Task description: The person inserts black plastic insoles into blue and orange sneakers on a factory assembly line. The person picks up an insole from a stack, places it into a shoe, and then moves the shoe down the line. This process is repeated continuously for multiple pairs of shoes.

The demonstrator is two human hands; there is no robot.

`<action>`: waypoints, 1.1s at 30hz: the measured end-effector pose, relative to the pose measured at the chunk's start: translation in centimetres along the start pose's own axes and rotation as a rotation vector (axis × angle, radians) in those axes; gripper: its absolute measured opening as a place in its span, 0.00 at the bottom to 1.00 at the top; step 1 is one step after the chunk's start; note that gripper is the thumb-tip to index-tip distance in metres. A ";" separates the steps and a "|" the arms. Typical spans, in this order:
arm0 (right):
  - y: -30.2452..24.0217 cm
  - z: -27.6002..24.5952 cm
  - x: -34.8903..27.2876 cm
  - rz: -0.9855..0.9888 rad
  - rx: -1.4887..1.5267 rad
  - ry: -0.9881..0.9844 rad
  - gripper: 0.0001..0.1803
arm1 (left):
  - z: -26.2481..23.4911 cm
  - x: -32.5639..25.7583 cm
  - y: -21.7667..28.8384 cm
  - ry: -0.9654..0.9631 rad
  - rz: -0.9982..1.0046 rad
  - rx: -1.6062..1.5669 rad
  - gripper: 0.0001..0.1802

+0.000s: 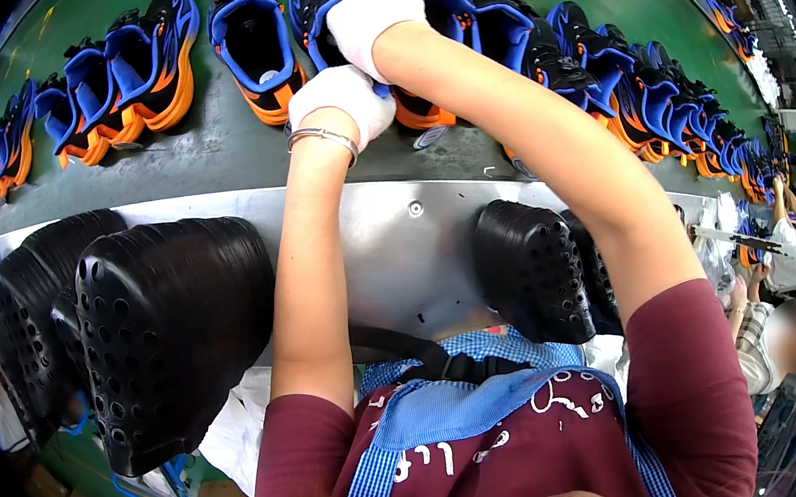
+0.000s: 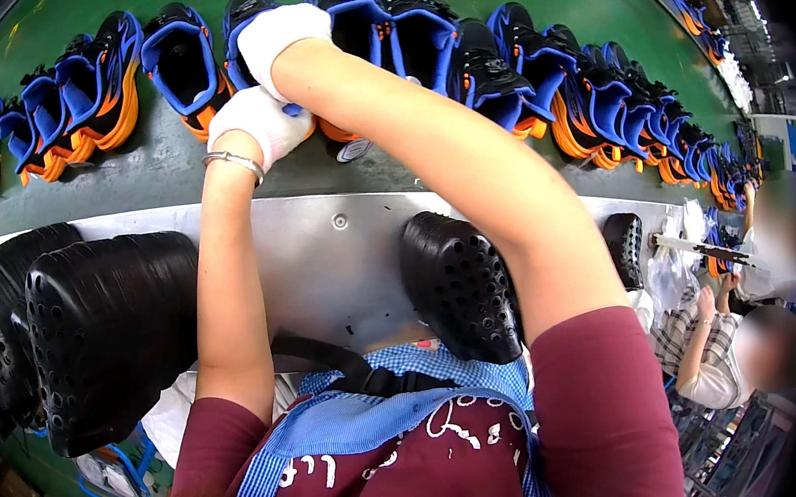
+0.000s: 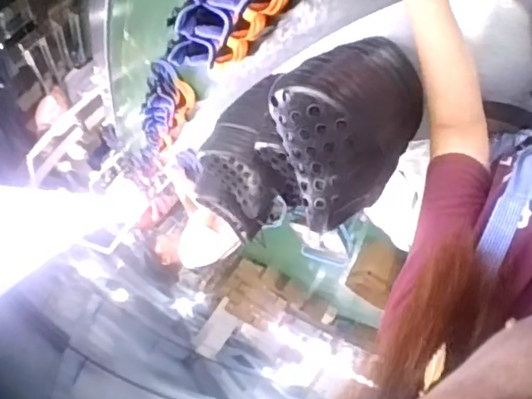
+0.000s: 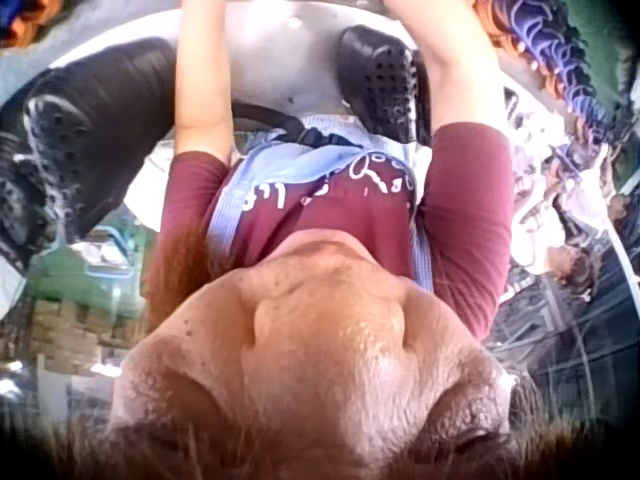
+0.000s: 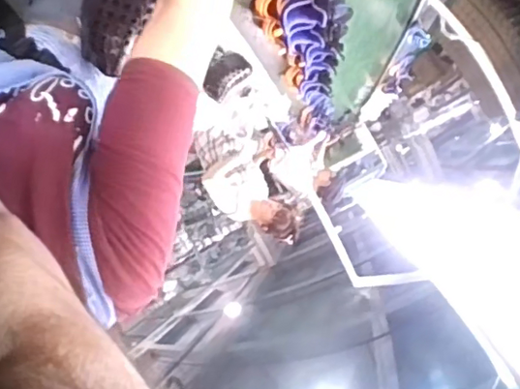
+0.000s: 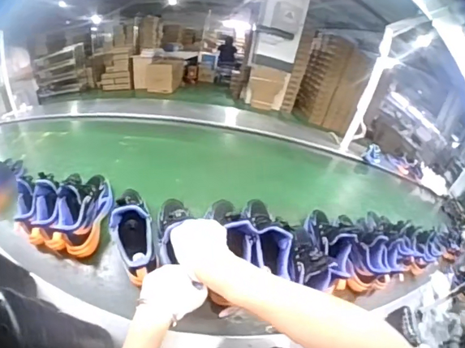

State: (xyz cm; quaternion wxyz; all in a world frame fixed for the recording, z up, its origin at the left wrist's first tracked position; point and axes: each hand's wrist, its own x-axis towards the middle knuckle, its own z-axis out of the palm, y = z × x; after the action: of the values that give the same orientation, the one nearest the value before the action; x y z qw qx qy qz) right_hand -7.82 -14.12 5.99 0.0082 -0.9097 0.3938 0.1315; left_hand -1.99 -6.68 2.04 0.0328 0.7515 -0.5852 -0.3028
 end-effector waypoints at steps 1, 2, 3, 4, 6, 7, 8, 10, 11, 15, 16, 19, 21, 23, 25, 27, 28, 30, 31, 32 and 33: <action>0.3 0.2 0.2 0.008 0.022 0.041 0.13 | 0.0 0.1 0.3 0.006 0.018 0.023 0.21; 0.5 0.3 0.3 0.017 0.044 0.084 0.12 | 0.0 0.4 0.6 0.012 0.036 0.047 0.21; 0.1 -0.1 0.1 0.009 0.066 0.065 0.12 | 0.2 0.8 0.2 -0.003 0.043 0.053 0.21; 0.2 -0.2 -0.1 0.008 0.063 0.060 0.13 | 0.5 1.1 0.0 0.004 0.051 0.033 0.21; 0.8 -0.5 -0.7 0.005 0.130 0.010 0.14 | 0.9 0.6 0.6 0.054 0.041 0.087 0.21; 1.4 -0.4 -1.4 -0.015 0.229 0.088 0.18 | 0.7 0.1 1.0 0.020 -0.020 0.097 0.22; 2.6 -0.5 -2.1 -0.088 0.278 0.025 0.21 | 0.5 -0.4 1.2 0.012 -0.003 0.090 0.22; 3.6 -2.5 -6.0 -0.083 0.260 0.074 0.23 | -0.1 -2.1 1.3 0.018 -0.002 0.074 0.23; 4.9 -2.8 -7.4 -0.068 0.221 0.112 0.24 | 1.7 -2.9 0.6 0.332 0.080 0.107 0.23; 10.6 -2.4 -12.7 0.024 0.079 -0.095 0.28 | 1.9 -7.0 4.9 0.814 0.238 -0.171 0.16; 11.5 -0.9 -13.3 0.015 0.079 -0.136 0.28 | 2.1 -7.2 5.3 0.699 0.246 -0.210 0.19; 11.9 2.0 -13.5 -0.039 0.129 -0.131 0.26 | 5.2 -4.1 3.3 0.623 0.259 -0.054 0.27; 10.3 2.9 -12.9 -0.125 0.099 -0.033 0.24 | 6.1 -2.5 0.6 0.523 0.330 -0.178 0.29; 10.4 2.7 -14.2 -0.104 0.163 0.025 0.18 | 3.7 -4.0 3.5 0.350 0.173 -0.204 0.24; 10.7 3.0 -15.3 -0.150 0.142 0.013 0.19 | 4.6 -4.7 3.4 0.322 0.199 -0.037 0.19; 11.0 3.9 -15.5 -0.107 0.166 0.043 0.21 | 3.8 -6.4 3.2 0.258 0.218 -0.108 0.17; 11.9 5.5 -15.3 -0.116 0.101 0.037 0.22 | 5.4 -6.7 2.7 0.341 0.225 -0.087 0.16; 11.9 5.9 -16.2 -0.185 0.144 0.043 0.21 | 6.6 -6.3 2.5 0.291 0.224 -0.080 0.17; 12.2 6.1 -16.3 -0.195 0.112 0.045 0.17 | 6.5 -7.0 2.4 0.283 0.247 -0.098 0.18; 10.6 4.6 -17.0 -0.212 0.093 0.009 0.15 | 7.4 -6.6 2.4 0.297 0.232 -0.085 0.18; 9.9 4.1 -17.6 -0.215 0.131 0.028 0.15 | 7.2 -6.9 2.2 0.264 0.270 -0.021 0.18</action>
State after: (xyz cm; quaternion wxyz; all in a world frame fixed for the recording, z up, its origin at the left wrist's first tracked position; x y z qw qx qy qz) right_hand -27.40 -7.86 7.22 0.0763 -0.9459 0.3018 0.0912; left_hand -8.33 1.06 -0.05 0.1574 0.6988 -0.6683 -0.2006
